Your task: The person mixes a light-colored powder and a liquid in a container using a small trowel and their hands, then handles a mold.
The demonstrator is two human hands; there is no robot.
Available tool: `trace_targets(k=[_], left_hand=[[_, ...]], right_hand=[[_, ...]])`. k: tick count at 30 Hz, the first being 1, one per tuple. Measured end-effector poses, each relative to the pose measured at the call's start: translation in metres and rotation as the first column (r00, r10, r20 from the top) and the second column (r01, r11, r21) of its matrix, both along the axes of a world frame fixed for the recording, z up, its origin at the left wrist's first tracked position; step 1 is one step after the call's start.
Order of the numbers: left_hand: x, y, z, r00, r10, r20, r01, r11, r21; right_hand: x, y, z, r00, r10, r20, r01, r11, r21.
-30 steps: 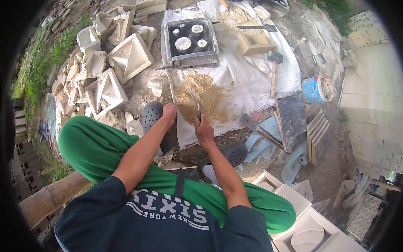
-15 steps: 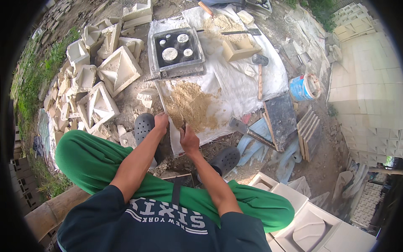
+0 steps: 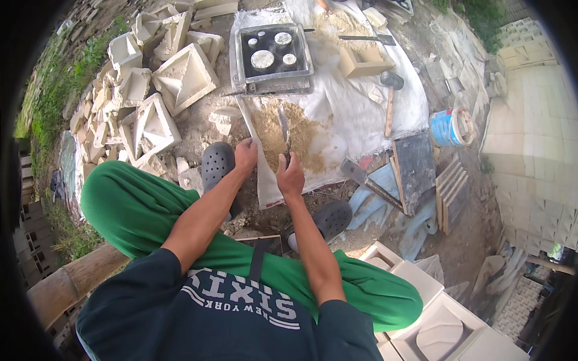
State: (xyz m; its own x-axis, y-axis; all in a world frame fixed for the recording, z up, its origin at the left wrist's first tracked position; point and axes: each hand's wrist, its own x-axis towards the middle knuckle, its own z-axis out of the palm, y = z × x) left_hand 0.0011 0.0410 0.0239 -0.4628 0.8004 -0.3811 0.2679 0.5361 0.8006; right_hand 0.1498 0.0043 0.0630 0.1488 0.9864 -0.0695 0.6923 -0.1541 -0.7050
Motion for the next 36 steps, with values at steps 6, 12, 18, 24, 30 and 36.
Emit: trace_targets(k=[6, 12, 18, 24, 30, 36], left_hand=[[-0.010, -0.009, -0.042, 0.969, 0.124, 0.214, -0.123, 0.992, -0.018], [-0.010, -0.014, -0.040, 0.927, 0.212, 0.311, -0.205, 0.977, -0.056], [-0.008, -0.017, -0.038, 0.935, 0.218, 0.281, -0.206, 0.976, -0.071], [-0.002, -0.026, -0.032, 0.943, 0.159, 0.292, -0.100, 0.973, -0.208], [0.002, -0.053, -0.038, 0.953, 0.042, 0.299, 0.043, 0.962, -0.271], [0.007, -0.061, -0.037, 0.953, -0.095, 0.289, 0.158, 0.966, -0.203]], right_hand=[[-0.026, -0.009, -0.003, 0.942, 0.283, 0.182, -0.250, 0.950, -0.188], [-0.025, -0.019, -0.010, 0.973, 0.218, 0.075, -0.207, 0.969, -0.133], [-0.037, -0.007, -0.014, 0.958, 0.252, 0.138, -0.219, 0.951, -0.218], [-0.043, -0.007, -0.020, 0.899, 0.358, 0.253, -0.252, 0.894, -0.369], [-0.008, -0.037, -0.020, 0.853, 0.458, 0.251, -0.354, 0.861, -0.365], [0.021, -0.068, -0.021, 0.892, 0.399, 0.214, -0.345, 0.905, -0.250]])
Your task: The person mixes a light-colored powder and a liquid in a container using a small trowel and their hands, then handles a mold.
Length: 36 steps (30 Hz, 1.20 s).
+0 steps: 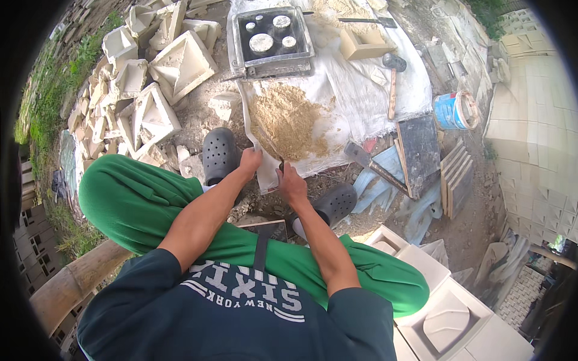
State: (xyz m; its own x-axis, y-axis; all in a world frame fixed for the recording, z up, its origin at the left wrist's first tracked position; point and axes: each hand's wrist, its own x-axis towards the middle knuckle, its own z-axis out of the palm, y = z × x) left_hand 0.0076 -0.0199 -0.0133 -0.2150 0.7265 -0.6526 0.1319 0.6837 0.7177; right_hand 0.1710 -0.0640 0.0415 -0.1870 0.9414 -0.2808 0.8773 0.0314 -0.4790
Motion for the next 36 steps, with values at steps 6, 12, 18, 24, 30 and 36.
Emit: trace_targets(k=[6, 12, 18, 24, 30, 36], left_hand=[[-0.003, 0.003, -0.015, 0.997, 0.038, 0.071, -0.036, 0.999, -0.026], [-0.007, 0.001, -0.011, 0.995, 0.065, 0.081, -0.053, 0.989, -0.141], [-0.008, 0.001, -0.001, 0.987, 0.066, 0.149, -0.047, 0.991, -0.127], [-0.006, 0.004, 0.007, 0.982, 0.151, 0.114, -0.142, 0.986, -0.082], [-0.008, 0.017, 0.003, 0.994, 0.105, -0.030, -0.106, 0.994, -0.028], [-0.011, 0.020, 0.000, 0.986, 0.141, -0.089, -0.141, 0.990, 0.003]], right_hand=[[-0.007, -0.008, -0.005, 0.997, -0.045, -0.063, 0.045, 0.999, -0.002], [-0.014, -0.001, 0.002, 0.996, -0.039, -0.079, 0.041, 0.999, 0.026], [-0.012, 0.002, -0.007, 0.997, -0.080, -0.013, 0.080, 0.997, -0.013], [-0.001, 0.042, 0.002, 0.946, -0.253, -0.204, 0.286, 0.946, 0.154], [0.045, 0.095, -0.033, 0.834, -0.506, -0.221, 0.548, 0.808, 0.219], [0.080, 0.084, -0.039, 0.943, -0.188, -0.275, 0.231, 0.964, 0.131]])
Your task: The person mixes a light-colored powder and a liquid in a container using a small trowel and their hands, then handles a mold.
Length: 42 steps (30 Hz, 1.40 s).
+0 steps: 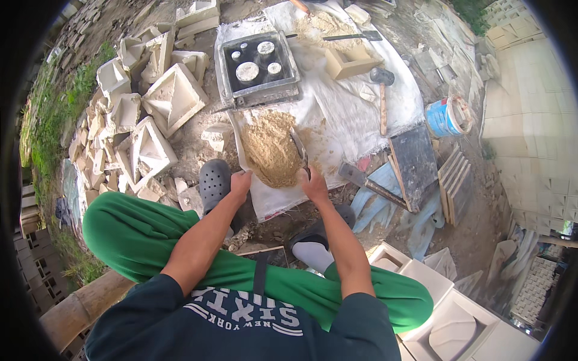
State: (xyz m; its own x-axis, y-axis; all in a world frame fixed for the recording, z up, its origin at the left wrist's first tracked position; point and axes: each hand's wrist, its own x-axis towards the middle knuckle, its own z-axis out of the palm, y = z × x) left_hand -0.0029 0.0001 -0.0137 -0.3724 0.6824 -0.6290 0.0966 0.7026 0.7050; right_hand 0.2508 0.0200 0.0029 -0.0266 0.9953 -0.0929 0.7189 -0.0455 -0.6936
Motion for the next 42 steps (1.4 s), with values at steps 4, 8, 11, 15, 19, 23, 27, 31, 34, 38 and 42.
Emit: trace_targets(k=[4, 8, 11, 15, 19, 23, 27, 31, 34, 38, 42], left_hand=[[-0.007, 0.002, -0.003, 0.992, 0.084, 0.090, -0.087, 0.996, 0.028], [0.001, 0.008, 0.003, 0.980, 0.134, 0.145, -0.142, 0.989, 0.048], [0.000, 0.008, 0.002, 0.987, 0.125, 0.097, -0.128, 0.991, 0.027], [-0.002, 0.005, -0.004, 0.978, 0.175, 0.114, -0.182, 0.982, 0.058], [0.000, 0.006, -0.006, 0.986, 0.143, 0.080, -0.150, 0.986, 0.077], [0.001, 0.004, -0.003, 0.985, 0.158, 0.066, -0.162, 0.985, 0.063], [-0.004, 0.004, -0.008, 0.997, 0.070, 0.030, -0.071, 0.997, 0.017], [-0.001, 0.003, -0.002, 0.993, 0.098, 0.067, -0.103, 0.991, 0.082], [-0.002, 0.007, -0.004, 0.990, 0.106, 0.091, -0.113, 0.990, 0.086], [-0.005, 0.002, -0.006, 0.989, 0.120, 0.081, -0.127, 0.988, 0.087], [-0.006, 0.002, -0.008, 0.988, 0.112, 0.105, -0.122, 0.988, 0.093]], right_hand=[[0.020, 0.023, 0.018, 0.987, -0.154, 0.036, 0.156, 0.983, -0.094], [0.039, 0.038, 0.008, 0.917, -0.294, 0.268, 0.360, 0.900, -0.247], [0.035, 0.027, 0.006, 0.884, -0.266, 0.385, 0.371, 0.900, -0.230], [0.032, 0.009, 0.021, 0.967, -0.097, 0.237, 0.116, 0.991, -0.068], [0.015, 0.007, 0.020, 0.869, -0.323, 0.375, 0.384, 0.918, -0.099], [0.000, -0.017, 0.017, 0.903, -0.063, 0.424, 0.134, 0.981, -0.140], [0.014, -0.015, 0.009, 0.940, -0.065, 0.335, 0.100, 0.991, -0.088], [0.026, 0.006, 0.017, 0.979, -0.103, 0.178, 0.109, 0.994, -0.022], [0.036, 0.022, 0.011, 0.996, -0.016, 0.091, 0.020, 0.999, -0.047], [0.034, 0.029, 0.020, 0.936, -0.264, -0.231, 0.067, 0.782, -0.620], [0.035, 0.034, 0.021, 0.995, -0.087, 0.050, 0.089, 0.996, -0.033]])
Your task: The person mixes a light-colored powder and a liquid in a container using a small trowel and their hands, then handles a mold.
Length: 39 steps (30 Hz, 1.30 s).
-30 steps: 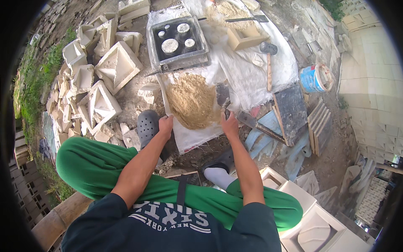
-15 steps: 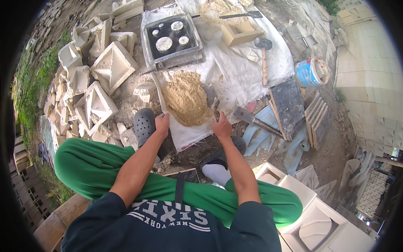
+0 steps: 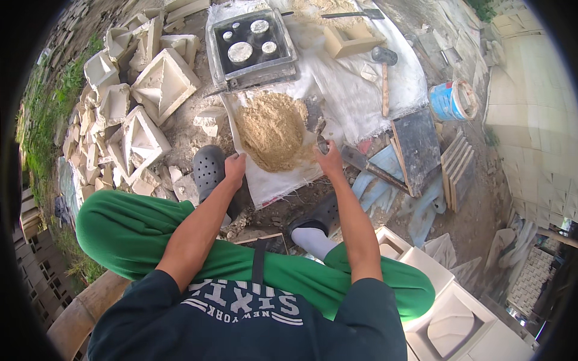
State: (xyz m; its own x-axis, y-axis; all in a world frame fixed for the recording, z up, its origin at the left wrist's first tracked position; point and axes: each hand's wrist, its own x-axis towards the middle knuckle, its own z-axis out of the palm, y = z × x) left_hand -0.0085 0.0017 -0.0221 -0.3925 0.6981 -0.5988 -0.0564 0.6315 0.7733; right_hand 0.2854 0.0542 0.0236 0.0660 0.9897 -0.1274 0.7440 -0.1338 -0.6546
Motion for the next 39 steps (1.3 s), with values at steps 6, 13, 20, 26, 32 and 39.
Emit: trace_targets(k=[6, 13, 20, 26, 32, 39], left_hand=[[0.009, 0.004, 0.023, 0.998, -0.064, -0.003, 0.064, 0.997, -0.038], [0.002, 0.002, 0.005, 0.999, -0.017, -0.042, 0.015, 0.999, -0.033], [0.000, 0.002, 0.005, 0.996, -0.082, -0.045, 0.079, 0.995, -0.055], [0.007, 0.005, 0.006, 0.998, -0.058, 0.016, 0.059, 0.996, -0.061], [-0.001, 0.000, -0.001, 0.999, -0.018, 0.027, 0.019, 1.000, -0.024], [-0.001, 0.000, -0.004, 1.000, -0.024, -0.017, 0.023, 0.999, -0.034]], right_hand=[[-0.011, 0.024, -0.016, 0.941, -0.167, 0.296, 0.205, 0.973, -0.104], [-0.014, -0.009, 0.003, 0.962, 0.092, 0.257, -0.066, 0.992, -0.105], [0.002, 0.030, 0.030, 0.937, 0.189, 0.293, -0.184, 0.982, -0.046], [-0.002, 0.057, 0.008, 0.917, 0.160, 0.366, -0.147, 0.987, -0.063], [0.003, 0.023, 0.034, 0.874, 0.329, 0.358, -0.298, 0.944, -0.142], [-0.003, 0.069, 0.065, 0.910, 0.212, 0.357, -0.162, 0.973, -0.163]])
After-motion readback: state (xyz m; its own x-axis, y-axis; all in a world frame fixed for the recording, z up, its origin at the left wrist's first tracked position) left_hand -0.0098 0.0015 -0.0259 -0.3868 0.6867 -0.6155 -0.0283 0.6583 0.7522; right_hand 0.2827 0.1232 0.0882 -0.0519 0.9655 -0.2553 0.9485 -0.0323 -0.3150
